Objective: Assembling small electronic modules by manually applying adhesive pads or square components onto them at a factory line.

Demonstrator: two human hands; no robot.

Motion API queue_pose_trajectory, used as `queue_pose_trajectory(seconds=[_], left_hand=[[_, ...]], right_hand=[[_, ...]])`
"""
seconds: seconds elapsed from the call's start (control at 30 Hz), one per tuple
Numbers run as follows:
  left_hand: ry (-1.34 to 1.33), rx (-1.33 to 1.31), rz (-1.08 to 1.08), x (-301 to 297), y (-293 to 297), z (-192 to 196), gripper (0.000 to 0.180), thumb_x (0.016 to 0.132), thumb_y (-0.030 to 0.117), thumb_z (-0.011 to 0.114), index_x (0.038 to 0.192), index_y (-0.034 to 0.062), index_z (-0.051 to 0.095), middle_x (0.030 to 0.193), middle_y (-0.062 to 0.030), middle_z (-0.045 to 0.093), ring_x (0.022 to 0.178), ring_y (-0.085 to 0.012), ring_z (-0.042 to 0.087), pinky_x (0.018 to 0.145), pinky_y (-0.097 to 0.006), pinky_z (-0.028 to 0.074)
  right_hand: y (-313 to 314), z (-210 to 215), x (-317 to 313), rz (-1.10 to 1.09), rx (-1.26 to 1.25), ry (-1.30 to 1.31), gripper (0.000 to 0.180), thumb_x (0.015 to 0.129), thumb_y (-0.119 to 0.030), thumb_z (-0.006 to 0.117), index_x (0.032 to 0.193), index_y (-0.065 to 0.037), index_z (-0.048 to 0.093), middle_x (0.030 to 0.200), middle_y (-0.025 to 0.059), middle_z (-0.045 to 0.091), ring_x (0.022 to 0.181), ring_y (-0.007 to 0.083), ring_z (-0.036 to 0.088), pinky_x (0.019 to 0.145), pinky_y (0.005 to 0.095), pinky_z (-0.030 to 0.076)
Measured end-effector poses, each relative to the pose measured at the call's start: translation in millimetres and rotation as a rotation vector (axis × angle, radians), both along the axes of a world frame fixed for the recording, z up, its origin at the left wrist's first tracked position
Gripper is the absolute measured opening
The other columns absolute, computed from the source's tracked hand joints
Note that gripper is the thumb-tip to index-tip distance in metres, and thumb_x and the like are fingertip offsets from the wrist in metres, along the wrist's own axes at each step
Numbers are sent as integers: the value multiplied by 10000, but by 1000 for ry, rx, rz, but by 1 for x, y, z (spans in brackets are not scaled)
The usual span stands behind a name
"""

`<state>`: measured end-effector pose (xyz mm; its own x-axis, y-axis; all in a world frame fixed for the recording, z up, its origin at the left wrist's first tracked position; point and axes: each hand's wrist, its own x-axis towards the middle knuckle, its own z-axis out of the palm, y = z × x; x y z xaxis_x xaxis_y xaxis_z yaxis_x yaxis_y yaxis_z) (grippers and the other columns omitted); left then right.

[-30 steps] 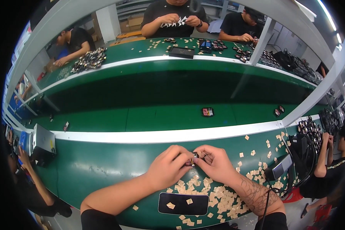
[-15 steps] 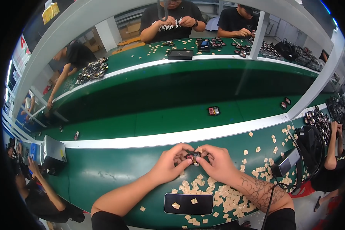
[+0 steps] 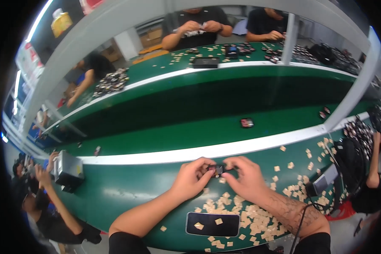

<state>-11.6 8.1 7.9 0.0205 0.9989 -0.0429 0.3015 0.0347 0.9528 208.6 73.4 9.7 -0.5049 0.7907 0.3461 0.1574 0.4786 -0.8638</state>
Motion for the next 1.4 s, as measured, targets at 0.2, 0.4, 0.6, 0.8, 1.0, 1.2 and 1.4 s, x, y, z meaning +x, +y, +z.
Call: queue_pose_trajectory(seconds=[0.2, 0.4, 0.6, 0.8, 1.0, 1.2, 1.4], left_hand=[[317, 167, 385, -56, 68, 2, 196, 1005, 120, 731, 1160, 5, 694, 869, -97, 718, 792, -161, 679, 792, -317, 556], [906, 243, 466, -96, 71, -6, 487, 937, 228, 771, 1382, 72, 649, 1287, -181, 645, 1249, -391, 589, 1025, -501, 507], [-458, 173, -606, 61, -42, 133, 543, 1107, 292, 521, 1516, -65, 511, 1471, -175, 622, 1325, -287, 628, 1138, -425, 468], [-604, 200, -668, 87, -32, 89, 515, 1099, 300, 535, 1474, -53, 542, 1444, -176, 640, 1303, -300, 641, 1131, -435, 475], [-585, 240, -678, 102, -34, 67, 484, 1089, 310, 551, 1423, -39, 578, 1410, -177, 662, 1277, -315, 657, 1124, -447, 484], [-380, 365, -772, 98, 0, 81, 455, 1079, 320, 567, 1372, -25, 615, 1377, -178, 683, 1250, -331, 674, 1116, -460, 492], [-213, 513, -924, 119, 43, 106, 429, 1069, 329, 583, 1321, -10, 652, 1344, -179, 705, 1224, -346, 690, 1108, -472, 500]], right_hand=[[4, 1, 22, -77, -112, -57, 310, 945, 15, 714, 1246, 15, 639, 1032, 109, 579, 748, 163, 537, 632, 283, 442], [4, -3, 23, -24, 47, -23, 223, 1001, 4, 633, 1222, 1, 657, 1004, 134, 596, 777, 224, 604, 650, 318, 488], [2, -3, 23, -45, 37, -75, 242, 992, -36, 681, 1234, -22, 695, 1126, 166, 678, 944, 290, 707, 827, 382, 588], [9, -5, 18, -22, -26, -88, 255, 1024, -45, 679, 1279, -30, 678, 1054, 120, 628, 918, 224, 684, 792, 306, 582], [12, -12, 15, 9, 28, -71, 273, 1039, -103, 680, 1303, -36, 660, 1114, 137, 656, 888, 238, 685, 742, 349, 578], [4, -17, 22, -2, 81, -125, 278, 1055, -186, 667, 1308, -71, 650, 1106, 130, 658, 864, 269, 709, 738, 372, 571], [0, -25, 26, 0, 59, -123, 259, 1065, -235, 634, 1269, -77, 624, 1205, 158, 636, 922, 405, 708, 788, 502, 580]])
